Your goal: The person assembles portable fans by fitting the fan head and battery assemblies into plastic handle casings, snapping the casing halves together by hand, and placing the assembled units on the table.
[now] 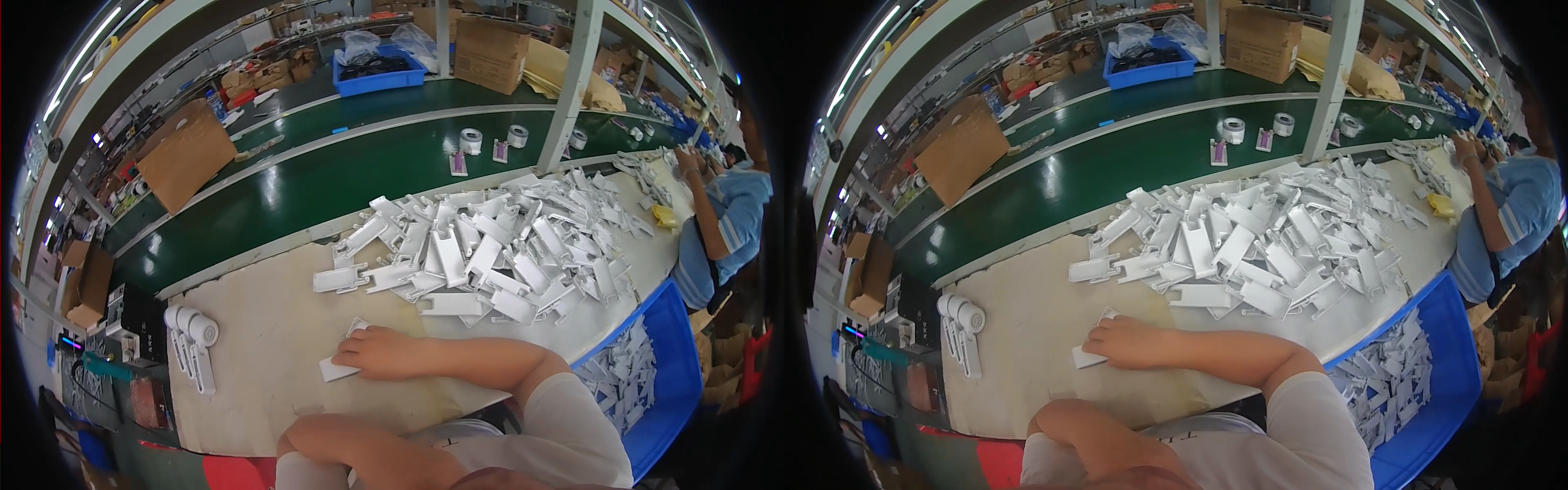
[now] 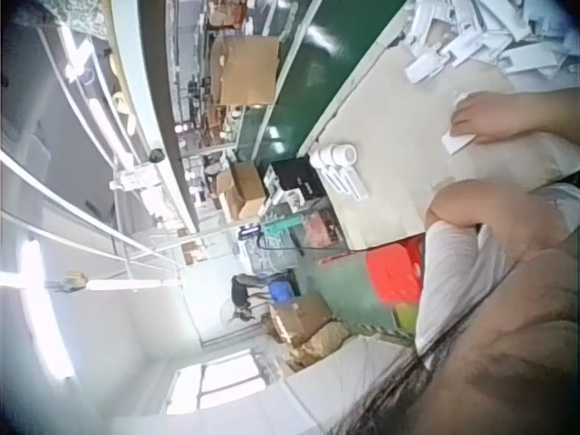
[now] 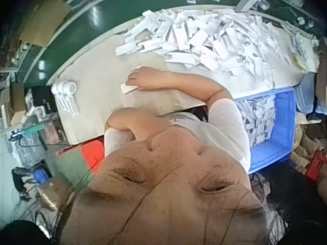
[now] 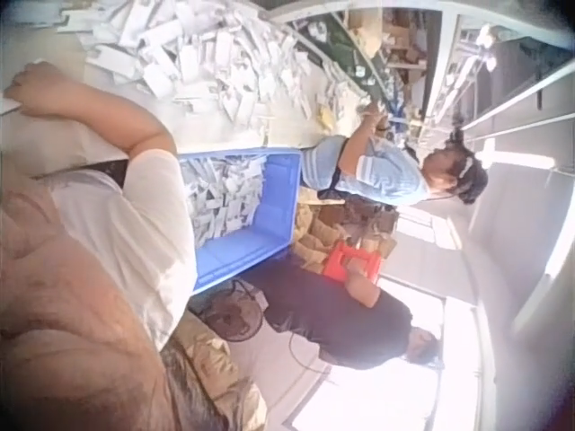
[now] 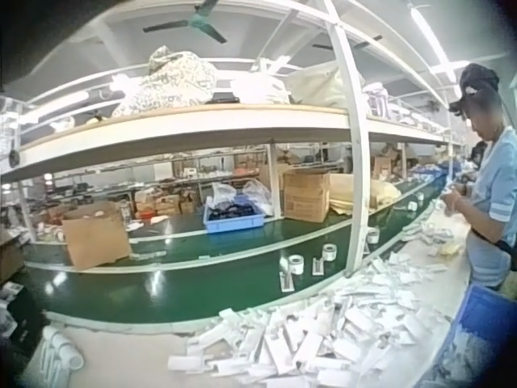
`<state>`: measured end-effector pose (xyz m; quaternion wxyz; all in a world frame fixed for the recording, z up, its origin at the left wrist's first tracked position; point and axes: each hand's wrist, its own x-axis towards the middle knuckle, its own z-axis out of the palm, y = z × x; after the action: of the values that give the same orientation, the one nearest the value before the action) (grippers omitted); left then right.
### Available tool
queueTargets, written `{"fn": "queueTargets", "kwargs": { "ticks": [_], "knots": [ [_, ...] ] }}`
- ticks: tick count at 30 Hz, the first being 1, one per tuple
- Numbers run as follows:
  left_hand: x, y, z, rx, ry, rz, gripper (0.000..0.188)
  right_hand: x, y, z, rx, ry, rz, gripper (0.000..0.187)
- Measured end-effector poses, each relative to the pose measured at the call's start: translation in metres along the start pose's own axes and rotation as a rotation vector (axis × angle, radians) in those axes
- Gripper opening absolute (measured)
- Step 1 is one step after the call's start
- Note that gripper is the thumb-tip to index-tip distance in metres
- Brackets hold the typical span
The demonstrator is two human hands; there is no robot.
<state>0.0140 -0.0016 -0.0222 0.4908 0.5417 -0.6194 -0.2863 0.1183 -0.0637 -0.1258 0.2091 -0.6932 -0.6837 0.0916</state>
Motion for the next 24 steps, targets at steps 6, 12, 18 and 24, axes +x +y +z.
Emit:
{"fn": "queueTargets", "kwargs": {
  "ticks": [6, 12, 18, 24],
  "knots": [
    [-0.057, 0.034, 0.000, 0.004, 0.092, -0.042, 0.025, -0.002, -0.003, 0.000, -0.015, 0.065, -0.022, 0.045],
    [-0.047, 0.030, -0.003, 0.008, 0.140, -0.051, 0.025, 0.000, -0.001, -0.001, -0.032, 0.059, -0.020, 0.046],
    [-0.052, 0.035, -0.010, 0.015, 0.163, -0.048, 0.025, 0.001, -0.001, -0.001, -0.021, 0.054, -0.031, 0.046],
    [-0.054, 0.036, -0.013, 0.014, 0.173, -0.043, 0.026, 0.000, 0.000, -0.001, -0.021, 0.062, -0.036, 0.046]
  ]
}}
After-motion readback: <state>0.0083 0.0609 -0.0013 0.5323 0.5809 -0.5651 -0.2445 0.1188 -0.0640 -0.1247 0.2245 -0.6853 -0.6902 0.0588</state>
